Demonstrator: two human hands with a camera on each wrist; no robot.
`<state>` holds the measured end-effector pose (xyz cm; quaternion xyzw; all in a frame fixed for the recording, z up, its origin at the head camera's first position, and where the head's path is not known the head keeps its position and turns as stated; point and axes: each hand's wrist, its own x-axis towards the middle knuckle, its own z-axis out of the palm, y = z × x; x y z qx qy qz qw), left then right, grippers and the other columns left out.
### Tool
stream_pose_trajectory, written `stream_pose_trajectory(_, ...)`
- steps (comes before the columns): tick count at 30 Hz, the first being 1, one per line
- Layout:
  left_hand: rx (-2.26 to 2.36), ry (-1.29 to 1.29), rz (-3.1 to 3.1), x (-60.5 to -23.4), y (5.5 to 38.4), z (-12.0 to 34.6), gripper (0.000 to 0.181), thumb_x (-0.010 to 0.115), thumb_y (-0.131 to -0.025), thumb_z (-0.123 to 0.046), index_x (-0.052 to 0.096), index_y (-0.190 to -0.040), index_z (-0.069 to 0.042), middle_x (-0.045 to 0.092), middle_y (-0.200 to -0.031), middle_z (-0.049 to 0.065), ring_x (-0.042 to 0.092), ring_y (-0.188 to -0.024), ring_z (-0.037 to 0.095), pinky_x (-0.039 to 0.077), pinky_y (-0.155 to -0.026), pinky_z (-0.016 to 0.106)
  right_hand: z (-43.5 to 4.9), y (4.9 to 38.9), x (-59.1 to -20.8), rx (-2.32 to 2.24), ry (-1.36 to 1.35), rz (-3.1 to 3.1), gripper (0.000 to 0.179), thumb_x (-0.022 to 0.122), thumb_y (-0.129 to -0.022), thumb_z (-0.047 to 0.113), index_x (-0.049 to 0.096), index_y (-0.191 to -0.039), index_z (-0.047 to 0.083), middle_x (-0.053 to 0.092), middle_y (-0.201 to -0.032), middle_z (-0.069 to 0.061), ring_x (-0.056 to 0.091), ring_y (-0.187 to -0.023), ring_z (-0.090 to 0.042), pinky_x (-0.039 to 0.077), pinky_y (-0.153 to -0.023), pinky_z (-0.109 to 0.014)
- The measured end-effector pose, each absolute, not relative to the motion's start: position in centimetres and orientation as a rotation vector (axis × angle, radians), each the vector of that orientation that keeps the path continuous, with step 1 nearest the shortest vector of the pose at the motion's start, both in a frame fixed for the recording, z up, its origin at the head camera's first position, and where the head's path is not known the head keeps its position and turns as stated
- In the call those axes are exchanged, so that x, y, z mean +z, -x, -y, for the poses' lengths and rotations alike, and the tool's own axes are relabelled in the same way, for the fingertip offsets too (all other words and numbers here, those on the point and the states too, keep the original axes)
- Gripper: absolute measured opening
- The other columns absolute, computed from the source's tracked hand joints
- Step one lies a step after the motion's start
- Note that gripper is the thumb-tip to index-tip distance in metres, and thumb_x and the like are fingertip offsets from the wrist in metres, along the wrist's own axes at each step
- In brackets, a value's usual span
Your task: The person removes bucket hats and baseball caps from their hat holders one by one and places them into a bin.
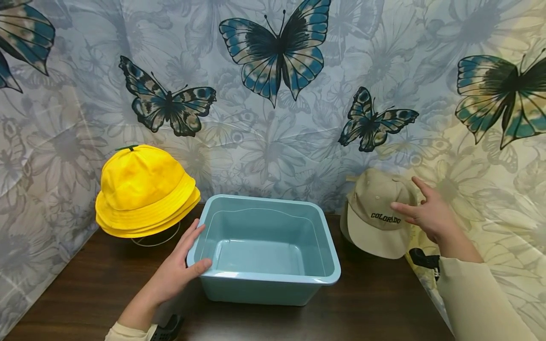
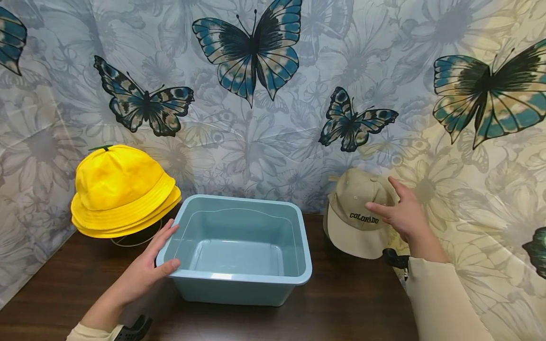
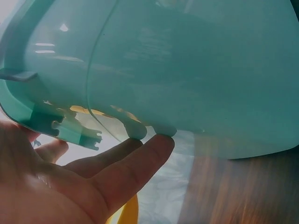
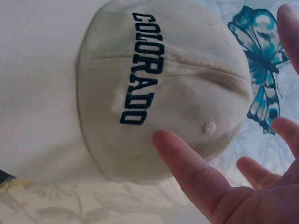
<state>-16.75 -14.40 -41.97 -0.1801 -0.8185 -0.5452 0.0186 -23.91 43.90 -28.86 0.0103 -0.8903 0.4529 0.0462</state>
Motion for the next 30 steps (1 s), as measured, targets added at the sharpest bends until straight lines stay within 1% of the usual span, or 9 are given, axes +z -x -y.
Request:
stream_pose_trajectory(7, -1.692, 0.574, 2.524, -42.2, 16.7, 14.5, 0.077, 0.068, -0.092, -0.032, 0.03, -0.157, -0.014, 0.005, -0.165, 0.007, 0.018, -0.142, 0.044, 0.036, -0.099, 0.068, -43.5, 24.6, -29.1, 1.367, -0.033, 2.73, 0.109, 0.077, -0.089, 0.029, -0.005, -0.16, 0.021, -0.02, -0.16, -0.021, 0.016, -0.138, -0.055, 0.057, -0.081, -0.044)
stream_pose_trajectory(10, -1.695, 0.574, 2.521, -42.2, 16.7, 14.5, 0.077, 0.068, -0.092, -0.032, 0.03, -0.157, -0.013, 0.006, -0.165, 0.007, 0.018, -0.142, 0.044, 0.037, -0.099, 0.068, -43.3, 24.8, -29.1, 1.365, -0.04, 2.723, 0.107, 0.078, -0.089, 0.028, -0.002, -0.161, 0.02, -0.017, -0.161, -0.022, 0.025, -0.135, -0.054, 0.057, -0.079, -0.041)
stream_pose_trajectory(16, -1.703, 0.577, 2.518, -42.1, 16.8, 14.5, 0.077, 0.068, -0.092, -0.032, 0.03, -0.157, -0.013, 0.005, -0.165, 0.006, 0.017, -0.142, 0.043, 0.037, -0.099, 0.068, -43.2, 24.9, -29.3, 1.256, -0.009, 2.742, 0.102, 0.077, -0.088, 0.032, 0.007, -0.161, 0.016, -0.008, -0.161, -0.027, 0.031, -0.13, -0.054, 0.058, -0.073, -0.035)
stream_pose_trajectory(19, -1.708, 0.575, 2.514, -42.0, 16.8, 14.4, 0.077, 0.068, -0.092, -0.032, 0.03, -0.157, -0.013, 0.006, -0.165, 0.007, 0.018, -0.142, 0.044, 0.038, -0.099, 0.067, -43.2, 25.0, -29.4, 1.19, 0.028, 2.752, 0.099, 0.076, -0.089, 0.036, 0.012, -0.161, 0.015, -0.003, -0.159, -0.031, 0.047, -0.119, -0.051, 0.059, -0.071, -0.036)
stream_pose_trajectory(23, -1.71, 0.569, 2.513, -42.0, 16.8, 14.4, 0.077, 0.068, -0.093, -0.032, 0.03, -0.157, -0.014, 0.006, -0.165, 0.007, 0.018, -0.142, 0.044, 0.038, -0.098, 0.068, -43.1, 25.2, -29.5, 1.117, 0.082, 2.752, 0.096, 0.076, -0.089, 0.038, 0.018, -0.16, 0.011, 0.004, -0.157, -0.036, 0.066, -0.091, -0.038, 0.058, -0.067, -0.036)
stream_pose_trajectory(25, -1.704, 0.571, 2.513, -42.1, 16.8, 14.4, 0.077, 0.068, -0.093, -0.032, 0.03, -0.157, -0.014, 0.006, -0.165, 0.006, 0.017, -0.143, 0.044, 0.036, -0.099, 0.068, -42.9, 25.3, -29.5, 1.091, 0.102, 2.75, 0.095, 0.077, -0.088, 0.037, 0.02, -0.159, 0.009, 0.009, -0.156, -0.038, 0.066, -0.085, -0.034, 0.058, -0.065, -0.035)
stream_pose_trajectory(27, -1.696, 0.573, 2.513, -42.1, 16.8, 14.4, 0.077, 0.068, -0.093, -0.032, 0.03, -0.157, -0.013, 0.006, -0.165, 0.006, 0.017, -0.143, 0.044, 0.035, -0.099, 0.069, -42.7, 25.3, -29.5, 1.066, 0.114, 2.752, 0.095, 0.077, -0.088, 0.037, 0.022, -0.158, 0.006, 0.014, -0.153, -0.039, 0.064, -0.085, -0.035, 0.057, -0.063, -0.036)
stream_pose_trajectory(28, -1.695, 0.574, 2.512, -42.1, 16.8, 14.4, 0.077, 0.068, -0.093, -0.032, 0.03, -0.157, -0.013, 0.006, -0.165, 0.005, 0.017, -0.143, 0.043, 0.035, -0.1, 0.069, -42.6, 25.4, -29.5, 1.039, 0.118, 2.756, 0.094, 0.077, -0.088, 0.037, 0.022, -0.158, 0.005, 0.018, -0.151, -0.04, 0.062, -0.086, -0.037, 0.057, -0.063, -0.038)
stream_pose_trajectory(30, -1.692, 0.572, 2.512, -42.1, 16.7, 14.3, 0.076, 0.068, -0.093, -0.032, 0.03, -0.157, -0.013, 0.006, -0.165, 0.005, 0.017, -0.143, 0.043, 0.035, -0.1, 0.07, -42.5, 25.4, -29.5, 0.961, 0.113, 2.767, 0.093, 0.076, -0.089, 0.039, 0.024, -0.157, 0.002, 0.022, -0.149, -0.041, 0.056, -0.099, -0.048, 0.055, -0.071, -0.048)
